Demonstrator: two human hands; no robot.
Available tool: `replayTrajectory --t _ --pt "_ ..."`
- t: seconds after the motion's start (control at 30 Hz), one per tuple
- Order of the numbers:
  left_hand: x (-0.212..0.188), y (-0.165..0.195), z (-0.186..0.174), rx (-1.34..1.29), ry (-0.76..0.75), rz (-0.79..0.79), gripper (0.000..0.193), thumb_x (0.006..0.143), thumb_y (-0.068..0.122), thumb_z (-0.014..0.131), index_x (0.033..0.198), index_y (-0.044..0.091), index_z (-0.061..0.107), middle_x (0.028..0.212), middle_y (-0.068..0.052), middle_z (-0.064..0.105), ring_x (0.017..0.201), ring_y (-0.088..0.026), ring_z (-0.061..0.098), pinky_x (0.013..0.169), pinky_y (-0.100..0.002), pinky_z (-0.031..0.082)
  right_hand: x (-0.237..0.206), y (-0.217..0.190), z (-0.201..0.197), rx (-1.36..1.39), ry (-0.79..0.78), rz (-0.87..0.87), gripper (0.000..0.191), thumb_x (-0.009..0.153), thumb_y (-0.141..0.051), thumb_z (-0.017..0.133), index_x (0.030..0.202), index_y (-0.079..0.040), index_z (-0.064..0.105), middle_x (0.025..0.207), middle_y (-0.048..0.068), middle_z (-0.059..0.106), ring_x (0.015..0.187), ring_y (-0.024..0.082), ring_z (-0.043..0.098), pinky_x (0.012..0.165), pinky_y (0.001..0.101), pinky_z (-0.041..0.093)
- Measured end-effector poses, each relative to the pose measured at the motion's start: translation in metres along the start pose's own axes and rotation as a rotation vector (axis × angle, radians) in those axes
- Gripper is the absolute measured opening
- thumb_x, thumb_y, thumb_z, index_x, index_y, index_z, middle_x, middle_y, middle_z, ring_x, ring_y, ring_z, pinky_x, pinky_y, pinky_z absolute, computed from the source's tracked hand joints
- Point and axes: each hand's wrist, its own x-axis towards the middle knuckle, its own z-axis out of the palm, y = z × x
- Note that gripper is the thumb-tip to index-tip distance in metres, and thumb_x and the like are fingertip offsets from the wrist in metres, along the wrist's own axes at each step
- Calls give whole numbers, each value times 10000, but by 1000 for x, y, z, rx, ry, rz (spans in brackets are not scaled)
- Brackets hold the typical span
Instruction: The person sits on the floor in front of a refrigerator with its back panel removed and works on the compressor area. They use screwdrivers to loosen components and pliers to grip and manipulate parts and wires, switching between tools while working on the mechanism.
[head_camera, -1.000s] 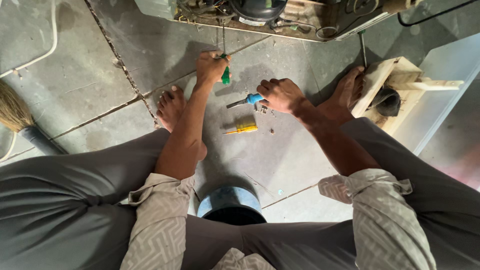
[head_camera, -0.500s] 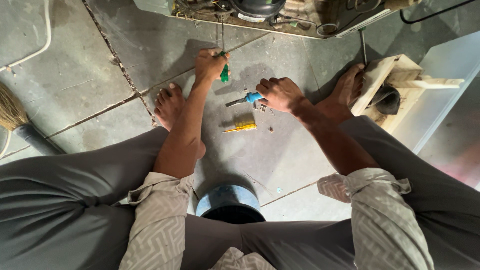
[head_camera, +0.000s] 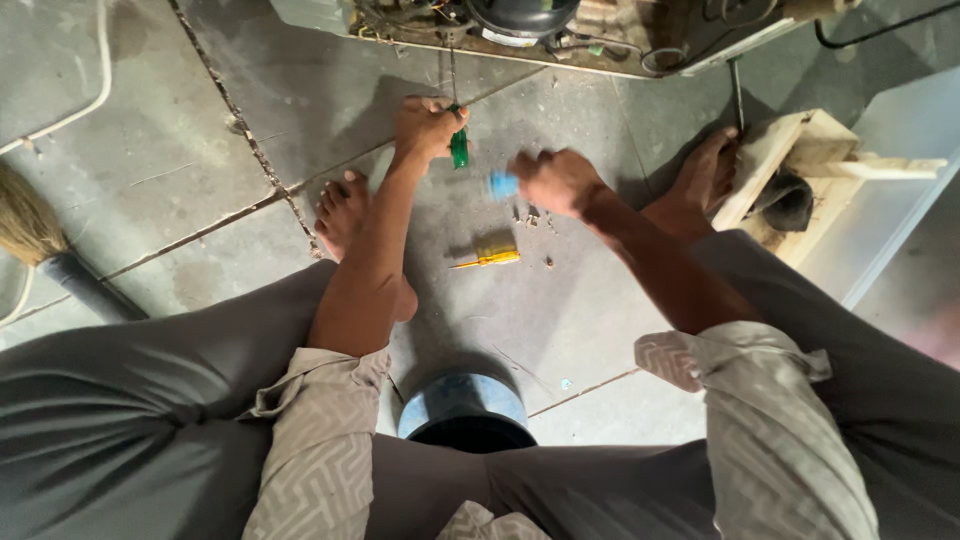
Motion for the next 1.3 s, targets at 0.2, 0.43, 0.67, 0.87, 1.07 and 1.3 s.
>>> replayTrajectory --t 0.2,0.43,0.67,0.87,1.07,1.3 --pt "22 34 -21 -153 -179 202 224 921 196 775 847 14 668 872 -91 751 767 -214 830 711 -390 674 -1 3 -10 117 64 -106 235 904 -256 739 1000 -105 587 949 82 665 771 263 709 611 404 575" --pt "11 -4 0 -227 15 -58 331 795 94 824 819 88 494 817 -88 676 659 -243 737 578 -502 667 -10 -26 1 260 58 -49 296 847 -298 753 989 -90 597 948 60 672 815 259 715 640 403 575" --pt "9 -15 -3 -126 -61 -15 164 847 125 796 845 76 639 839 -81 721 716 -215 749 600 -456 663 -20 -26 11 195 -63 -83 275 872 -293 734 991 -85 599 958 66 679 820 257 729 644 401 587" --pt "9 -9 -1 -141 -74 -74 161 846 134 786 887 62 648 830 -80 714 686 -234 738 596 -456 671 -19 -25 12 213 -72 -54 280 875 -302 733 1002 -85 608 975 73 688 817 265 734 644 412 591" --pt "8 -7 -1 -91 -56 -26 161 853 122 800 849 -3 699 806 -100 727 692 -219 744 626 -456 655 -19 -33 7 278 -18 -97 293 859 -307 725 993 -75 606 969 77 694 812 268 734 626 414 594" --pt "10 8 -4 120 -258 23 230 937 310 702 840 102 717 787 -39 749 723 -179 772 635 -357 659 7 -17 -5 268 46 289 321 960 -341 724 1057 -69 583 957 130 682 736 334 710 536 461 549"
